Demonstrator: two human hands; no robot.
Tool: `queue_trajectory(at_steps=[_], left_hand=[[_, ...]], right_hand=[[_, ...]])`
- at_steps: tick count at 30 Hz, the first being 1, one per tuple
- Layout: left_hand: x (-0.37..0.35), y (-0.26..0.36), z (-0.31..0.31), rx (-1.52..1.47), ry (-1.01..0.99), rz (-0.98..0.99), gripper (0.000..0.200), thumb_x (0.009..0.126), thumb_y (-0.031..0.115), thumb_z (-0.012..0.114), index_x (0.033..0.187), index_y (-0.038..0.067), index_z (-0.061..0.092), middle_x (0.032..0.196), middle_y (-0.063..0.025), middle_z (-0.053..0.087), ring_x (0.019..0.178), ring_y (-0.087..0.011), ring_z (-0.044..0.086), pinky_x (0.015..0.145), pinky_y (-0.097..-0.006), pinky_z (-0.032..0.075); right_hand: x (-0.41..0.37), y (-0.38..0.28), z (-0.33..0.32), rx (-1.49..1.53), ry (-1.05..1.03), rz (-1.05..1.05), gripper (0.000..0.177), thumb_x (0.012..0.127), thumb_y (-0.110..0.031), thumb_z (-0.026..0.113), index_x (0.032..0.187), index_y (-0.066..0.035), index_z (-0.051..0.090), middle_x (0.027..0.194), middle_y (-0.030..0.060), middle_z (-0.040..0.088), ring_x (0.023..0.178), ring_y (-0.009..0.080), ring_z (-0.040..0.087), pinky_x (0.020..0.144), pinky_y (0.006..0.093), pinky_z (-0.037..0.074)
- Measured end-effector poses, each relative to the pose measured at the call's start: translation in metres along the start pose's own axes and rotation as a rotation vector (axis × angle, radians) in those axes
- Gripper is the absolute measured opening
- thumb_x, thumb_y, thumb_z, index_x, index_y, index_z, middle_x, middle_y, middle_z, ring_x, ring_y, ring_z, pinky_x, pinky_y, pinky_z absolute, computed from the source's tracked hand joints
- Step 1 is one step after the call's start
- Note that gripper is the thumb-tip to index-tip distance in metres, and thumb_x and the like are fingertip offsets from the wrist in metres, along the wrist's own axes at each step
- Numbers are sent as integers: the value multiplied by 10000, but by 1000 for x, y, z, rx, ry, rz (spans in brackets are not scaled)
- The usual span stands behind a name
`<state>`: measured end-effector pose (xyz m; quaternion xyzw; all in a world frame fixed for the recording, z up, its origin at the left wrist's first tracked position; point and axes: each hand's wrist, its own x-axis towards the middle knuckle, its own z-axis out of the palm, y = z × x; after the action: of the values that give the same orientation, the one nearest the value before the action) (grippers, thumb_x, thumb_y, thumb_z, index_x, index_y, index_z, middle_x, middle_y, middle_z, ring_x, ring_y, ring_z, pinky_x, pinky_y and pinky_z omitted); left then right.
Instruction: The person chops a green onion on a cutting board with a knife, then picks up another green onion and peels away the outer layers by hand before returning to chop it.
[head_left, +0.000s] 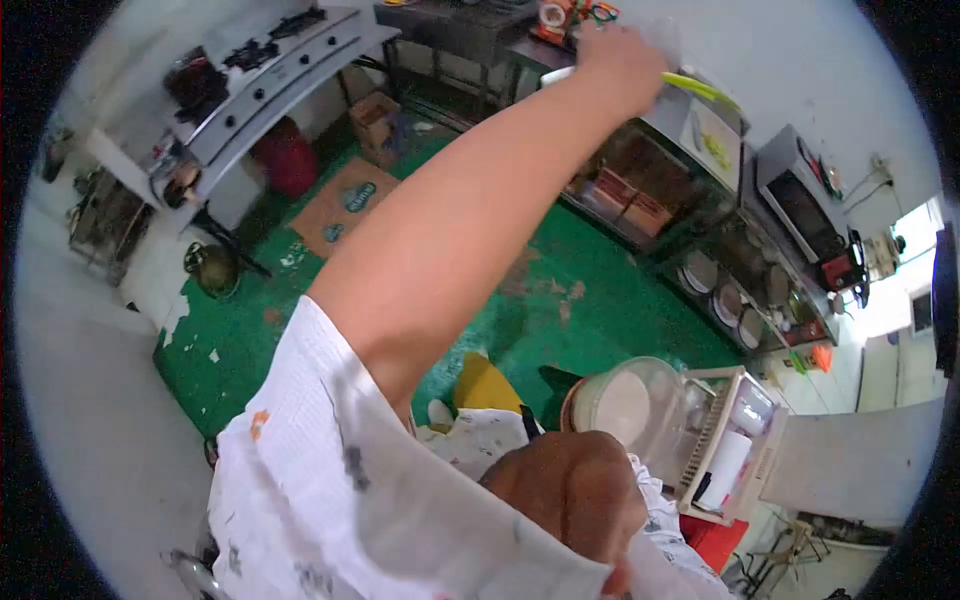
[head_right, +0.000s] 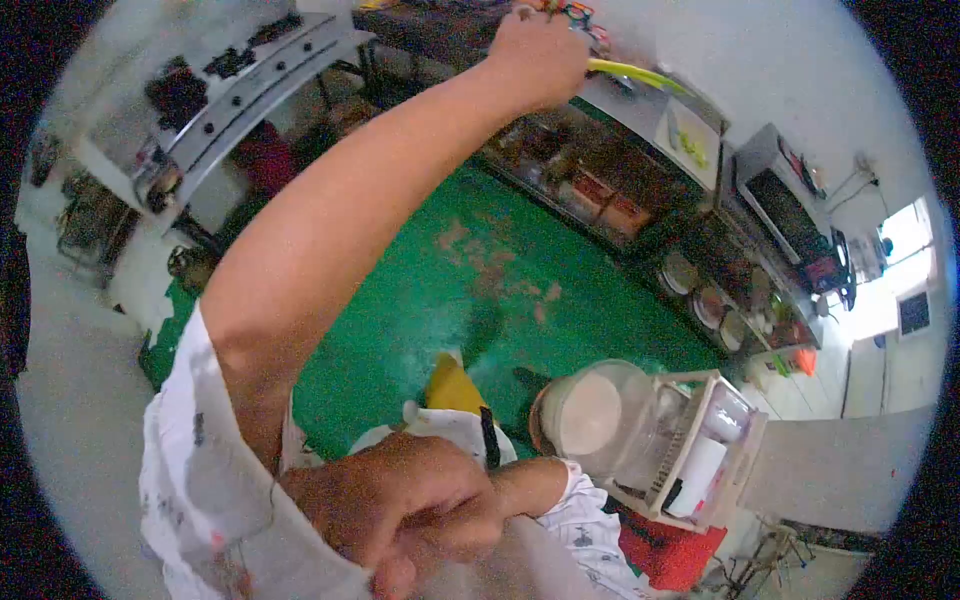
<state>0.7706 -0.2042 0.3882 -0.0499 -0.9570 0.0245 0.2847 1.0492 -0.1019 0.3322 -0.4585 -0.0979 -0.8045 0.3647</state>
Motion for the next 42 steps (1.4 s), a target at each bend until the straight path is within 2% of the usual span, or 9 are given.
queue_trajectory(at_steps=[8,11,15,17,21,24,33,38,42], left_hand=[[111,22,72,-73,-84,198,325,851,187,557,1127,33,631,1221,-173,546,1144,-321,497,923,-469,384],[163,19,92,-91,-186,238,303,852,176,544,1106,40,639,1176,-159,569,1109,-308,516,902,-452,395],[241,29,130,-122,-155,222,291,849,174,546,1086,34,639,1160,-162,570,1083,-299,530,885,-448,416],[266,37,146,-139,-154,239,292,848,178,549,1084,30,637,1160,-165,569,1077,-298,535,879,-449,424],[318,66,187,-331,-203,171,274,848,202,538,1057,68,652,1137,-154,595,1087,-326,555,880,-510,435],[335,84,280,-394,-37,320,263,846,228,518,1007,58,638,991,-199,646,928,-375,627,768,-530,486],[296,93,525,-955,-643,-89,301,886,325,540,986,42,560,839,-203,644,825,-407,612,712,-470,464],[307,97,630,-1243,-711,-459,175,914,221,574,878,57,526,609,-12,508,472,-114,482,429,-280,393],[320,98,667,-1500,-733,-764,143,941,206,537,915,67,523,652,-7,505,476,-84,456,426,-235,407]], right_hand=[[71,-60,-102,170,-323,-69,428,911,-121,499,501,-78,383,450,56,334,345,261,337,384,395,215],[72,-104,-123,18,221,-159,251,907,-206,521,685,-93,549,609,107,585,538,251,557,553,389,424],[117,-143,-131,-27,895,-637,266,917,-267,487,709,-118,558,562,32,572,464,208,520,478,352,373],[115,-200,-184,-131,204,-128,158,888,-141,607,846,7,570,891,135,585,875,281,552,787,394,406],[110,-266,-221,-395,233,-34,136,898,-126,599,897,4,559,933,134,583,943,285,553,829,403,416],[106,-316,-239,-1306,464,174,171,905,-93,589,1052,-24,536,991,109,604,1025,271,571,901,382,439],[19,-471,-375,-1349,1375,186,118,914,-87,574,1011,-22,585,1019,72,641,991,144,584,886,300,458],[-49,-578,-501,-1606,1636,140,127,911,-117,583,986,-14,581,968,45,636,870,103,575,792,279,478],[-72,-660,-576,-2070,1852,317,216,864,-134,591,1038,-6,575,997,155,622,925,282,602,816,362,479]])
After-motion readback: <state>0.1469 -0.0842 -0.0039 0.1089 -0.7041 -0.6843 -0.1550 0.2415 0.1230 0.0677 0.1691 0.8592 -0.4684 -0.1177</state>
